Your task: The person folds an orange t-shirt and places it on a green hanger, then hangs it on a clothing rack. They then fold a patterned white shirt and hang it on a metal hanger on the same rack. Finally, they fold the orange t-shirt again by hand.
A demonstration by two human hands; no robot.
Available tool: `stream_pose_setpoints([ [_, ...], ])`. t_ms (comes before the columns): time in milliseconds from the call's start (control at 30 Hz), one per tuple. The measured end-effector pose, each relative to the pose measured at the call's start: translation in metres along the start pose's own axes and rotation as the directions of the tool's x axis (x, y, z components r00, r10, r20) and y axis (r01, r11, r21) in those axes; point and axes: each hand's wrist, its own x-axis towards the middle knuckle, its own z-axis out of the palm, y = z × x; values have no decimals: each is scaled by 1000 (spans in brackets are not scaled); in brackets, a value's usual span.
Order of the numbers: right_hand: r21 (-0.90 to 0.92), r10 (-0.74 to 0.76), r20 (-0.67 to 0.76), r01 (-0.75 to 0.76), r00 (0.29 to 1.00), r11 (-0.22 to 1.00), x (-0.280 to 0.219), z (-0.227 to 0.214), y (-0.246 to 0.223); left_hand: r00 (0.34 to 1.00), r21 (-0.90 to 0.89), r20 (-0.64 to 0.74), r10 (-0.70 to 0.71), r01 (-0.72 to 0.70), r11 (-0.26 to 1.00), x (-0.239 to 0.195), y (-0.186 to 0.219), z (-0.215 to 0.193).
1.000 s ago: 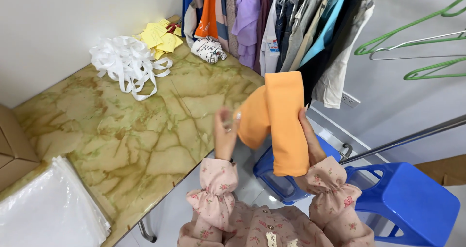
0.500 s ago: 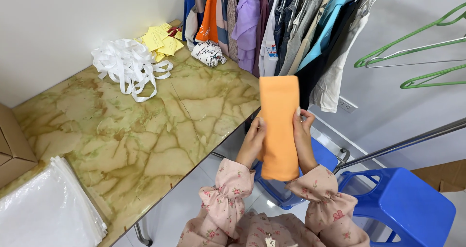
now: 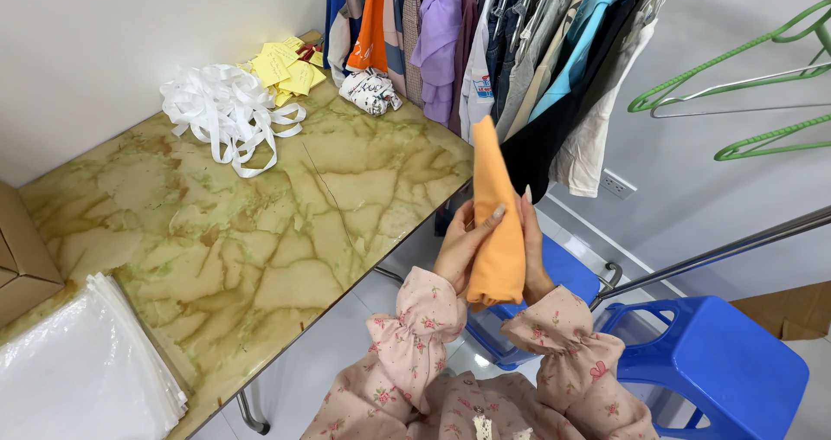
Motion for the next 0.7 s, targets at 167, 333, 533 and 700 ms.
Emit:
stream_pose_setpoints([
  [167,78,39,19,-40,999,996,3,-6,5,993,-19,-112,-26,24,1000,28,-27,-18],
  [333,151,69,46,-75,997,986,4,-17,11,975,-21,-112,-190,189,982,54,-42,-40],
  [533,243,118,80,-134,990,961,16,-27,11,961,-466,45,-273,262,845,73,-65,-55],
  [700,337,160,104,-186,982,923,13,-40,21,995,-303,91,-34,60,951,65,-73,-42],
])
